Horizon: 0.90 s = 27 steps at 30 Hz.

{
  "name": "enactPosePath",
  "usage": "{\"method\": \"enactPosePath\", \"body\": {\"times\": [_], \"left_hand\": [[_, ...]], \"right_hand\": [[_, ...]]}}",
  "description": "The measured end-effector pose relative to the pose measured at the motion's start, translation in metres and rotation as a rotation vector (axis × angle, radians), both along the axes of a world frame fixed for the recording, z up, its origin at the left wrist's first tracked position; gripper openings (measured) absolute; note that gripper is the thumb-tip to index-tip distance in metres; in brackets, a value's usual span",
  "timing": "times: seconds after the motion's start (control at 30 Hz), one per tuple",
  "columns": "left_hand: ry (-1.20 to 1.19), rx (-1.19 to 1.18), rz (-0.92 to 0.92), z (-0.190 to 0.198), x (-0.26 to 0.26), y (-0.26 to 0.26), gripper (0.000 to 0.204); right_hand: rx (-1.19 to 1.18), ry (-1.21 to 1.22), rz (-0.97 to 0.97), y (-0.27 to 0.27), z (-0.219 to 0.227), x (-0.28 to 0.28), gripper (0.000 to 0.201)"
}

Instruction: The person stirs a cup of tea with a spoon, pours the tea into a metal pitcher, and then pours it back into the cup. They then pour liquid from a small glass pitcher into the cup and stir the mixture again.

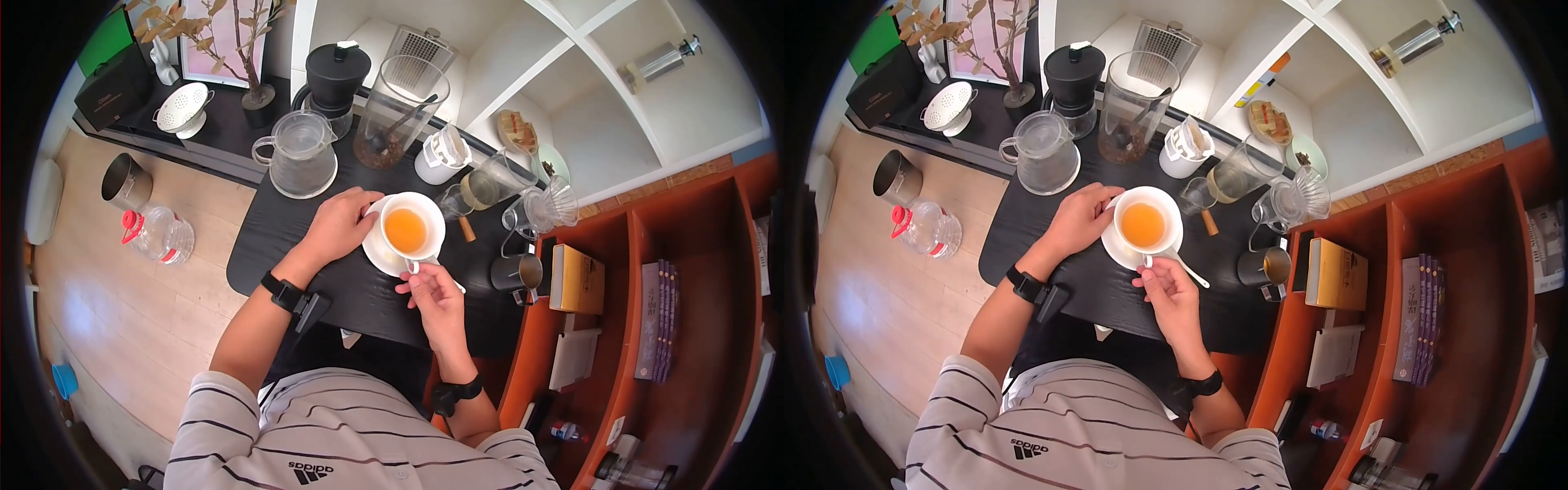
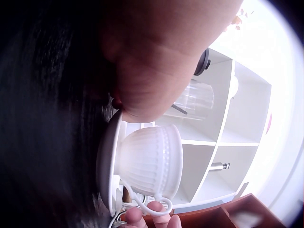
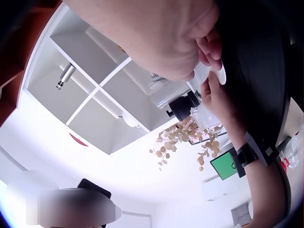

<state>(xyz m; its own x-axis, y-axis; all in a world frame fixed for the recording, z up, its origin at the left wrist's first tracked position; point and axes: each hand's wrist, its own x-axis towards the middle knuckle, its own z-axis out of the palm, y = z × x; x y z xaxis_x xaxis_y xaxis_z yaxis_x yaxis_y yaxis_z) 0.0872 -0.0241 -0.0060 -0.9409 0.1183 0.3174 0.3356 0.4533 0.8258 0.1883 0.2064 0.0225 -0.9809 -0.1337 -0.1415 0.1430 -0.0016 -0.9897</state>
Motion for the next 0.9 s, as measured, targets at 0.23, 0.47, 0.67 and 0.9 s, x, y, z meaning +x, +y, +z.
{"method": "enactPosePath", "body": {"times": [0.23,0.47,0.67,0.9], "left_hand": [[-0.007,-0.016,0.006,0.0,0.0,0.001,0.036],[-0.014,-0.034,-0.013,0.004,0.0,0.0,0.036],[-0.085,-0.054,-0.005,0.011,0.001,0.002,0.035],[-0.058,-0.047,-0.013,0.01,0.001,0.003,0.035]], "right_hand": [[-0.081,-0.002,-0.056,-0.005,-0.007,0.0,0.021],[-0.115,-0.071,-0.051,-0.013,-0.001,0.002,0.023],[-0.132,-0.08,-0.088,-0.017,0.001,0.002,0.023],[-0.19,-0.033,-0.16,-0.02,-0.009,0.001,0.023]]}}
